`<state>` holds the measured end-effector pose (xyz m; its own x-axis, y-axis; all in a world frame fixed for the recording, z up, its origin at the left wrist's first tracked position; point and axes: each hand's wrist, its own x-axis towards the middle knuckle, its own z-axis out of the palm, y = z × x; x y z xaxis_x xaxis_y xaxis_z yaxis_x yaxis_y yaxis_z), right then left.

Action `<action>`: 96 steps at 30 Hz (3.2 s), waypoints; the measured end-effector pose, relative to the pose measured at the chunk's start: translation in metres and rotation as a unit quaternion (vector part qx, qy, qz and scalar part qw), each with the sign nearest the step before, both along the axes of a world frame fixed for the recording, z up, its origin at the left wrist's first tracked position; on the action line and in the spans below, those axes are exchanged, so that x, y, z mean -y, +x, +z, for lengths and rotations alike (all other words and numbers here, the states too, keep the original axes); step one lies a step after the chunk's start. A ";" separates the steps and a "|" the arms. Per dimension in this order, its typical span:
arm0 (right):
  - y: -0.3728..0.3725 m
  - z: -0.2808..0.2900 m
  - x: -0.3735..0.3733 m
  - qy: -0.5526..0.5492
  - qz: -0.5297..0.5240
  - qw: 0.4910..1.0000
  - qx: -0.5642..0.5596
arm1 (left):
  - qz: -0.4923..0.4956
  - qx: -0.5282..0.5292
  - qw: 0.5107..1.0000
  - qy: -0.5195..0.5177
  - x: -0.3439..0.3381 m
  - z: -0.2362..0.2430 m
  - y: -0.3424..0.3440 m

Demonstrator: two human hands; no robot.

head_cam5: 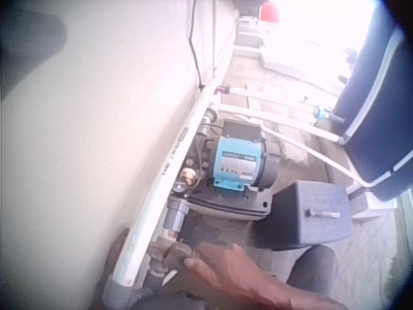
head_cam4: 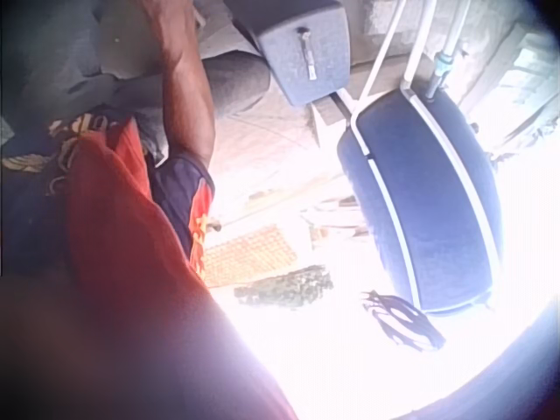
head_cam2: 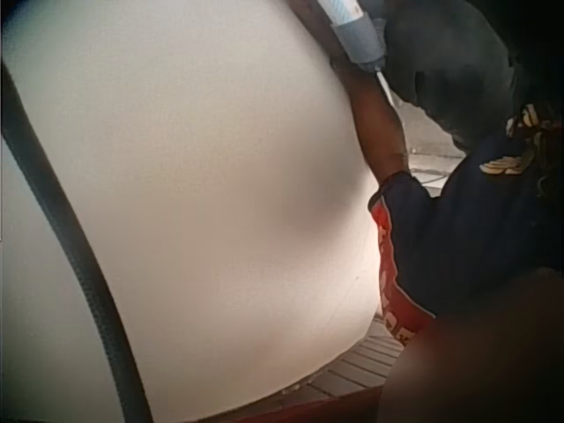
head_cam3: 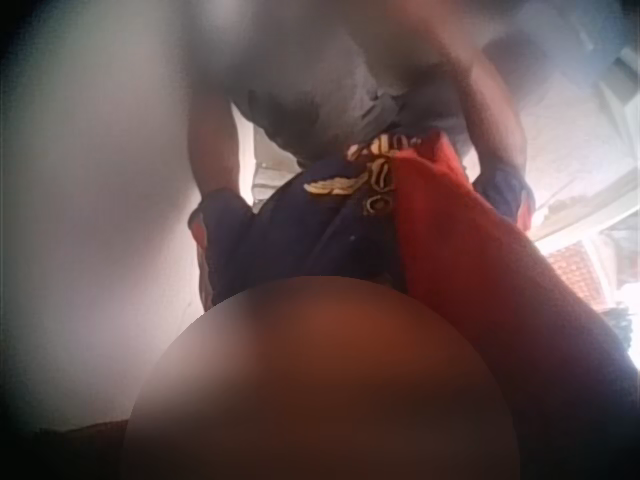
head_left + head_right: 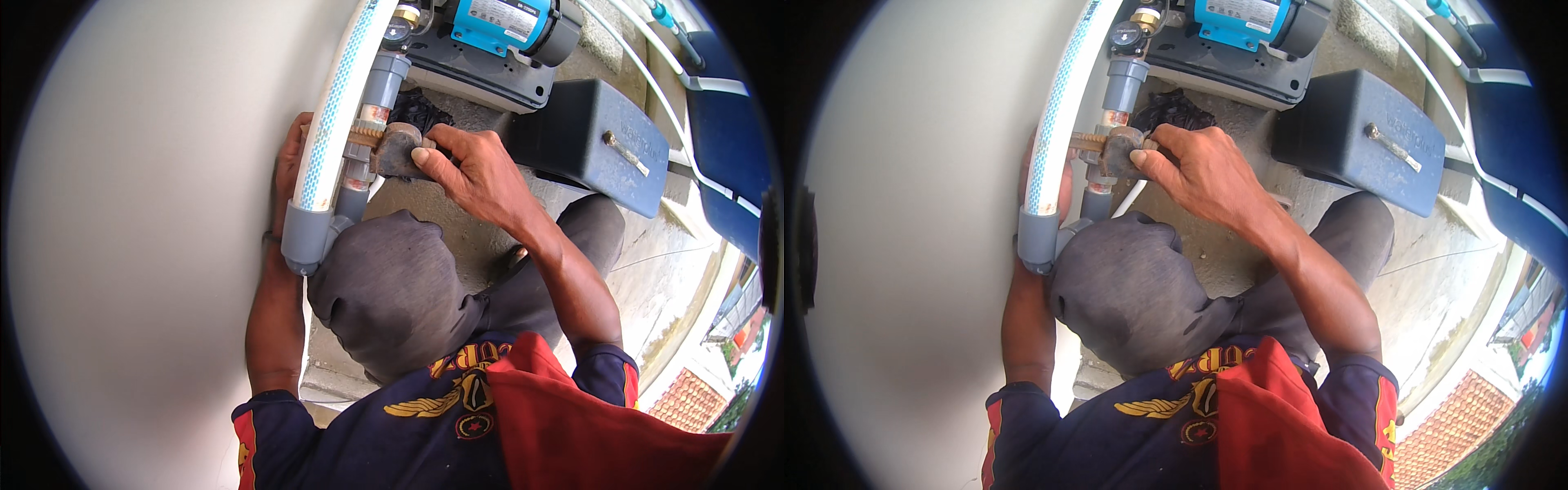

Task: The person uses a pipe wrench to loosen and remove a threaded fitting from a PVC pipe connected to a water pump. They then rethread the fitting and tighten it back onto the pipe.

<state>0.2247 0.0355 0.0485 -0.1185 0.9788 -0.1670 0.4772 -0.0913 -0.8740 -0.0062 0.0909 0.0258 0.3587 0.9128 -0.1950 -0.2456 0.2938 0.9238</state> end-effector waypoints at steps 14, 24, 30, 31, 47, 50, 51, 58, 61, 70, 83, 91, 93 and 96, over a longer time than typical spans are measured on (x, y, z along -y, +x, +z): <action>0.000 0.001 0.000 0.011 0.017 0.999 0.030 | -0.005 0.041 0.999 -0.005 0.002 -0.006 -0.002; 0.002 -0.003 0.001 0.025 0.020 0.999 0.013 | -0.003 -0.009 1.000 0.011 0.001 -0.008 -0.003; 0.003 -0.002 0.003 0.091 0.039 0.994 0.054 | -0.034 0.007 0.999 0.000 -0.001 -0.013 -0.006; 0.003 -0.002 0.003 0.083 0.040 0.994 0.064 | -0.036 0.010 0.999 -0.002 -0.001 -0.016 -0.006; -0.020 0.003 0.024 0.213 0.064 0.925 0.309 | -0.030 -0.027 0.999 0.018 0.003 -0.042 -0.016; -0.021 0.007 0.025 0.205 0.067 0.923 0.318 | -0.029 -0.035 0.999 0.024 0.004 -0.044 -0.019; -0.022 0.009 0.025 0.199 0.069 0.922 0.323 | -0.028 -0.036 0.999 0.025 0.005 -0.044 -0.019; -0.021 0.019 0.027 0.162 0.085 0.921 0.344 | -0.014 -0.074 0.994 0.074 0.001 -0.046 -0.019; -0.009 0.011 0.029 0.126 0.096 0.935 0.316 | -0.043 -0.011 0.999 -0.001 -0.002 -0.047 -0.020; 0.019 -0.016 0.037 -0.066 0.107 0.957 0.261 | -0.079 -0.017 0.996 0.041 -0.007 -0.056 -0.023; 0.012 -0.069 0.055 0.124 0.026 0.955 0.269 | -0.096 -0.074 0.992 0.034 -0.007 -0.049 -0.023; 0.009 -0.068 0.056 0.107 0.018 0.964 0.244 | -0.090 -0.069 0.994 0.011 -0.004 -0.043 -0.017; 0.011 -0.073 0.052 0.069 0.033 0.967 0.244 | -0.087 -0.076 0.993 -0.013 -0.004 -0.040 -0.014; 0.011 -0.082 0.048 0.063 0.040 0.976 0.207 | -0.108 -0.112 0.987 -0.031 -0.004 -0.037 -0.010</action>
